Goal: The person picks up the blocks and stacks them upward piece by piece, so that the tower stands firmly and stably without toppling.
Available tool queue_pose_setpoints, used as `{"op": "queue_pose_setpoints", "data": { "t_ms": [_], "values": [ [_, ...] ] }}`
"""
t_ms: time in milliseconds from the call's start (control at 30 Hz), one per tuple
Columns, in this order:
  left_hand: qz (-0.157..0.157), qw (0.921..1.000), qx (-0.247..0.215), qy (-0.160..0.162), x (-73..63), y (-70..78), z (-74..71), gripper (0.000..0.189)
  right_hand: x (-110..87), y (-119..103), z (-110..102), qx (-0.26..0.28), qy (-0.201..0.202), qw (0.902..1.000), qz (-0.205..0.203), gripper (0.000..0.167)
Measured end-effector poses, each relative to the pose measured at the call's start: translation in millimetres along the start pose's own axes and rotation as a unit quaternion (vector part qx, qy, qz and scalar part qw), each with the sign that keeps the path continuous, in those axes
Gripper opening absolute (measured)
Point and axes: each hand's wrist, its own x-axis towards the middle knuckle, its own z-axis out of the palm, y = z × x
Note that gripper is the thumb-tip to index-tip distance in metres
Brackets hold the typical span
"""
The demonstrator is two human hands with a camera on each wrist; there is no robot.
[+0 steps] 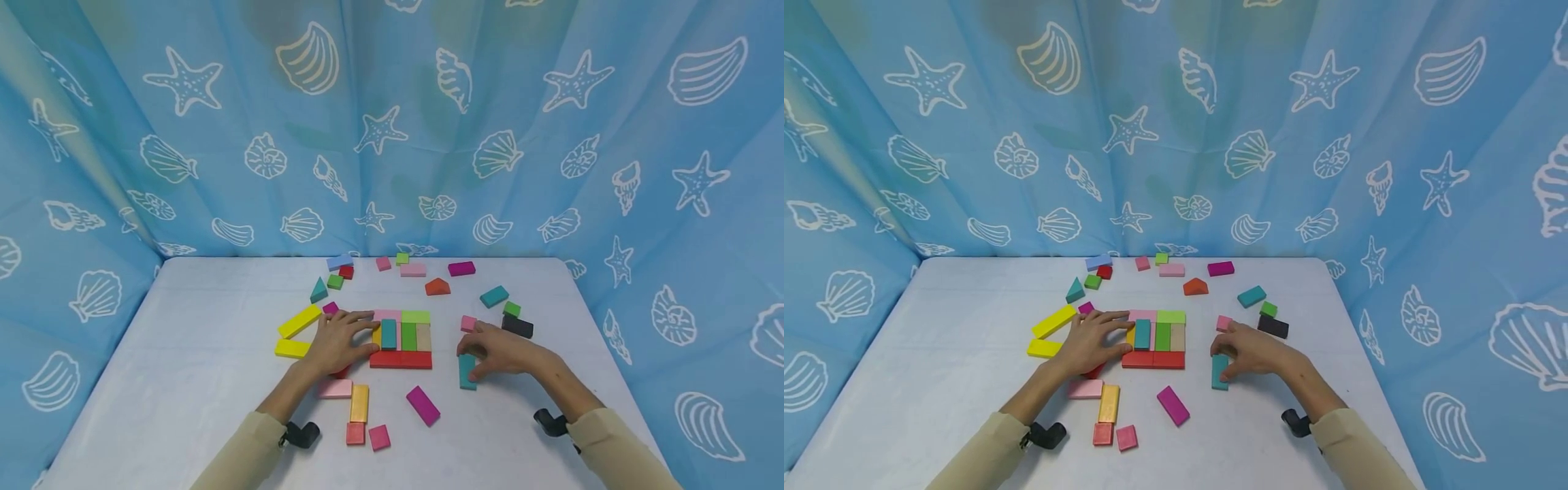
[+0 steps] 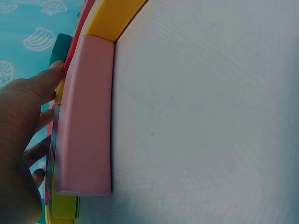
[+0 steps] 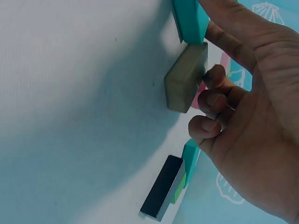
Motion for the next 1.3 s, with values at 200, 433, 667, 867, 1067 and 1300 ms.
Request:
{"op": "queue_pose_setpoints", "data": {
  "t_ms": [200, 433, 667, 867, 1067, 1300],
  "values": [
    [0.001, 1.0000, -0.004, 0.002, 0.0, 0.1, -0.9, 0.057, 0.3, -9, 4, -0.001, 0.004, 0.9996, -0.029, 0.043],
    [0.009, 0.9999, -0.011, 0.006, -1.0, 0.0, -0.1, 0.056, 0.6, -16, 11, -0.003, 0.003, 0.9999, -0.014, 0.046],
    [0.003, 0.9999, -0.011, 0.001, -1.1, -1.0, 0.2, 0.056, 0.0, -22, 14, -0.006, -0.005, 0.9997, -0.023, 0.041],
    [0.001, 1.0000, -0.007, -0.002, -0.6, -2.0, -0.6, 0.056, -2.4, -31, 12, 0.025, -0.034, 0.9981, -0.045, 0.046],
    [0.004, 0.9999, -0.010, -0.002, -1.1, -1.8, -0.9, 0.056, 2.7, -27, 7, 0.115, -0.030, 0.9910, -0.062, 0.032],
    [0.002, 0.9999, -0.012, 0.000, -0.3, -1.6, 0.1, 0.054, 25.6, -27, 2, 0.259, 0.034, 0.9634, -0.060, 0.030]
  ]
}}
